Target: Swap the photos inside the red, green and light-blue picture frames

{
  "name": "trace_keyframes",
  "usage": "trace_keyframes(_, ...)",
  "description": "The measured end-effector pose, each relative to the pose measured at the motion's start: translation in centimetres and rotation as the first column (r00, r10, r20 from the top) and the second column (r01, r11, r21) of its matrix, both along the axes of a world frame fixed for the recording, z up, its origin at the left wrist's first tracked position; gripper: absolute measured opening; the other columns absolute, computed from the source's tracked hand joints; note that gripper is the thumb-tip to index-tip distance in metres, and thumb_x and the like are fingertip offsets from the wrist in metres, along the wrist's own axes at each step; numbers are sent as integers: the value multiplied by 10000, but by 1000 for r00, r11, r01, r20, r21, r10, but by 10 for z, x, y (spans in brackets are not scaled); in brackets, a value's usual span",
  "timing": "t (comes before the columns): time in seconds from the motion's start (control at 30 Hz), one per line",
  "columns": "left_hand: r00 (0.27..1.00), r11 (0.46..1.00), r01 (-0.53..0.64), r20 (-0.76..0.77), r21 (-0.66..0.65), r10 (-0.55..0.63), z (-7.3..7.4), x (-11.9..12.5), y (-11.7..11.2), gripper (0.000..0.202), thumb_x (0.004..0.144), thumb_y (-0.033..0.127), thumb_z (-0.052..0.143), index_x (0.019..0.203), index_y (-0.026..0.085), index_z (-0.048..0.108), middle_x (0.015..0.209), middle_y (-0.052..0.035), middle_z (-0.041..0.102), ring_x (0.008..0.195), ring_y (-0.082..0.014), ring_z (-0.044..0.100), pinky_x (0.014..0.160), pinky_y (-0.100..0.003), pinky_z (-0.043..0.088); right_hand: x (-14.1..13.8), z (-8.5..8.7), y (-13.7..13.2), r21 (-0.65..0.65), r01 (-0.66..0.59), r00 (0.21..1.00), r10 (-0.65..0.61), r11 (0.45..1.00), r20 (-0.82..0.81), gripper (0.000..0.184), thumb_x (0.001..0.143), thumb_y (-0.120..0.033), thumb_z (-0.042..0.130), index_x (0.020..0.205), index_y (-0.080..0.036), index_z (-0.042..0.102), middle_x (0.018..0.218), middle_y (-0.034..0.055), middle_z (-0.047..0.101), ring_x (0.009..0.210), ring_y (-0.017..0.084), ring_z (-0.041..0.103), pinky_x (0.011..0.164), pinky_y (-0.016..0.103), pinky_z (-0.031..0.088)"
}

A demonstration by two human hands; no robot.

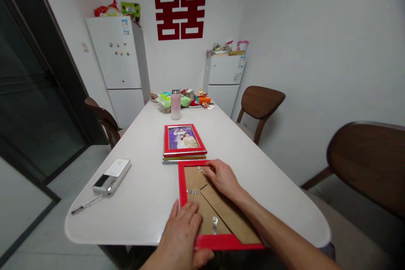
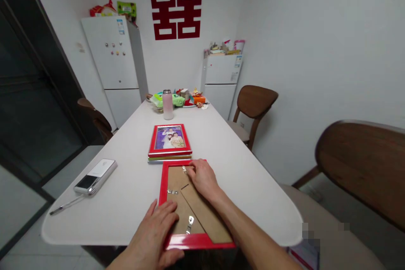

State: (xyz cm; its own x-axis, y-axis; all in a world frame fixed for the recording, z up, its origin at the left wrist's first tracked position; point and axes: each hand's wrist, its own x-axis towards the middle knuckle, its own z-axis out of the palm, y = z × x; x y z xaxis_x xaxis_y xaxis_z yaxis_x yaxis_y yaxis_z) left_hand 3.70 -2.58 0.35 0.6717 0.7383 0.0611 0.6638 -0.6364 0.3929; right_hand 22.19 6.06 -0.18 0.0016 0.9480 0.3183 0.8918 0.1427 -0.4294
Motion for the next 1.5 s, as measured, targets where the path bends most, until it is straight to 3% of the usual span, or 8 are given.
trace_keyframes(0.27,990,980,112,-109,166,-95,-15,29,-5,395,634,128,560,1023,104,498,1225,-168,434,1138,-267,379,937,-432,335,41,-6,-85,-24,109,939,-111,994,-327,308,740,-306,456,996,-163,551,1000,80,577,870,173,531,782,309,410)
trace_keyframes(0.5,985,955,128,75,266,-153,-8,27,-8,310,721,176,502,1022,155,429,1188,-179,470,1088,-263,443,860,-398,437,33,-9,-140,-163,193,191,-200,968,-961,492,744,-433,447,1165,-181,419,1134,94,527,958,202,530,802,360,430)
trace_keyframes(0.63,953,960,107,248,258,-173,1,32,-16,307,750,205,485,1037,171,383,1205,-166,453,1102,-255,431,858,-379,446,7,4,-146,33,48,26,32,998,-999,504,791,-482,307,1190,-189,405,1148,88,521,1010,214,503,811,383,432)
trace_keyframes(0.9,825,994,103,562,-36,-65,7,68,-21,312,719,164,522,1016,174,428,1247,-119,406,1143,-245,375,929,-405,357,0,27,-141,91,203,198,50,975,-979,494,777,-307,451,1239,-193,322,1121,76,544,997,203,517,868,364,402)
trace_keyframes(1.03,612,944,174,782,-281,120,30,91,-5,418,742,157,500,1137,171,364,1212,-89,440,1115,-204,407,952,-364,327,20,38,-139,194,313,603,-37,930,-797,464,758,-293,467,1205,-202,381,1135,69,536,1001,210,516,868,362,409)
trace_keyframes(1.17,307,777,414,876,-475,372,53,108,19,364,735,161,503,1091,184,428,1150,-50,507,1091,-184,435,933,-304,334,41,30,-129,346,134,951,-22,929,-309,482,739,-187,432,1216,-232,375,1190,52,489,1076,206,459,919,382,370)
trace_keyframes(1.3,256,592,502,762,-631,595,51,122,39,335,671,188,573,999,168,507,1036,-62,587,997,-205,512,852,-299,388,62,-2,-99,408,-80,996,57,910,68,603,686,-71,368,1271,-195,287,1242,82,430,1147,209,378,937,415,346)
trace_keyframes(1.5,307,511,447,663,-734,682,20,132,60,245,633,289,600,822,135,572,787,-50,646,766,-174,594,683,-254,424,93,-36,-60,236,-184,942,103,954,318,600,646,-51,372,1234,-168,360,1236,105,437,1163,218,353,948,455,304)
